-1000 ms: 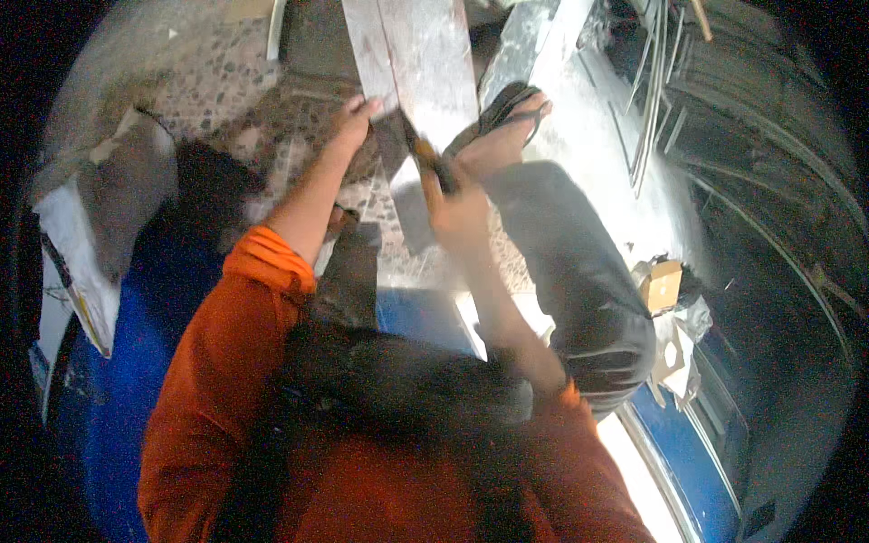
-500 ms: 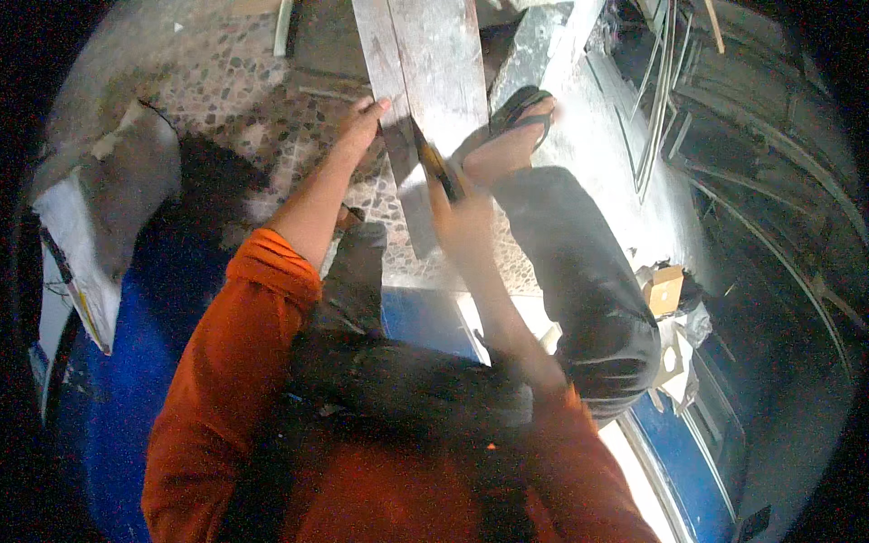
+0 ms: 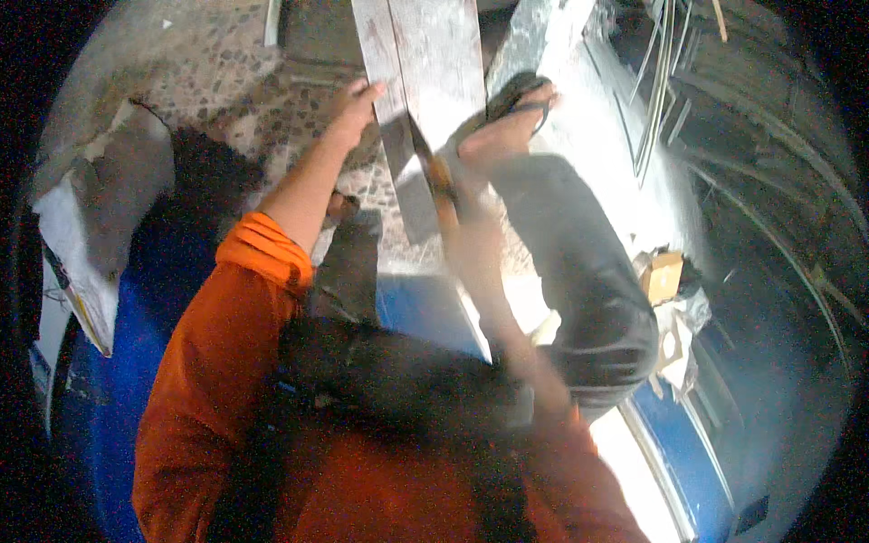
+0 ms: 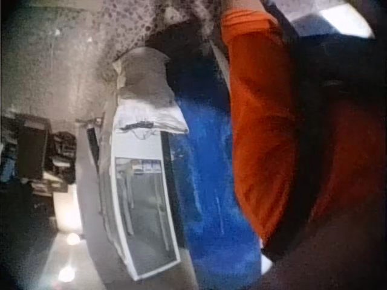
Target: The person uses a hand saw to cut a long piece of wood placed on a cluttered floor. They hold the wood steady with one hand and saw with the other, then lift and reposition the cut piece to continue cutting.
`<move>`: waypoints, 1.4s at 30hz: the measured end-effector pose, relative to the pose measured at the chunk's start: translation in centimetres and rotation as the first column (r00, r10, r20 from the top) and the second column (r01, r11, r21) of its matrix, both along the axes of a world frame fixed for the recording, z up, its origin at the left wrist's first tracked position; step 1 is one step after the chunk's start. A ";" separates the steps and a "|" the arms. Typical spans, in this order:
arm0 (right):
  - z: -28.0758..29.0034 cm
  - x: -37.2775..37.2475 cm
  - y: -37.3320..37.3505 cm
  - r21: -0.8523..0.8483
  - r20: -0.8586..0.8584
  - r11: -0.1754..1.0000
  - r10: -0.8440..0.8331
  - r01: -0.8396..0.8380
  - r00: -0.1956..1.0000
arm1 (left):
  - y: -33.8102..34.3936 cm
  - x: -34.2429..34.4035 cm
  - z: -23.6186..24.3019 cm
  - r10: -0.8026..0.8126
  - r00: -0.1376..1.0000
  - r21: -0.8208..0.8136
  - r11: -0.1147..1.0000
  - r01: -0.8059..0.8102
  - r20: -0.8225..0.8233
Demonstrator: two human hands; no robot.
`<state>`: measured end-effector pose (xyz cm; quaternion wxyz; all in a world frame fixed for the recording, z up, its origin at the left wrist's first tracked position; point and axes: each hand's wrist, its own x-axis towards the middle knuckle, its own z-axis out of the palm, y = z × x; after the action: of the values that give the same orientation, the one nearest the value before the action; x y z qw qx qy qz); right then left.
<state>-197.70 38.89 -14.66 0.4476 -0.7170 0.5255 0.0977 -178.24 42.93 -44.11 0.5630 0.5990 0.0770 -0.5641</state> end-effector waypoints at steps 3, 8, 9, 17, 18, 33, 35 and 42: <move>13.3 -5.6 5.6 0.193 -0.108 0.921 -0.323 0.338 0.940 | -0.4 -0.3 0.4 0.114 0.990 0.101 0.987 -0.122 0.078; 5.4 -3.0 2.9 0.004 -0.070 0.995 -0.100 0.100 0.993 | -1.4 -1.7 3.6 0.143 0.985 0.113 0.982 -0.153 0.093; 1.3 -1.8 1.3 -0.084 -0.095 0.992 -0.103 0.095 0.990 | -3.4 -2.4 3.5 0.136 0.984 0.104 0.984 -0.148 0.113; 8.6 -7.8 3.9 -0.001 0.026 0.999 -0.046 0.046 0.999 | -0.5 0.7 1.0 0.117 0.986 0.100 0.987 -0.128 0.116; 12.5 -8.0 6.0 0.024 0.017 0.993 -0.120 0.119 0.993 | -0.2 0.0 0.4 0.127 0.986 0.099 0.985 -0.138 0.108; 15.0 -6.7 7.0 0.078 -0.248 0.982 -0.148 0.173 0.957 | -1.1 0.4 0.0 0.052 0.993 0.046 0.997 -0.057 0.108; 12.6 -6.1 6.0 0.035 -0.233 0.984 -0.160 0.172 0.959 | -2.4 -0.2 2.8 0.054 0.988 0.093 0.993 -0.068 0.145; -4.8 1.2 -0.1 -0.112 -0.022 0.993 -0.046 0.043 0.999 | -2.5 -0.9 2.0 0.086 0.987 0.114 0.988 -0.102 0.138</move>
<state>-196.52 38.75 -19.41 0.4025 -0.7276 0.5514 0.0669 -179.16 40.46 -42.14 0.5557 0.6638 0.1013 -0.4903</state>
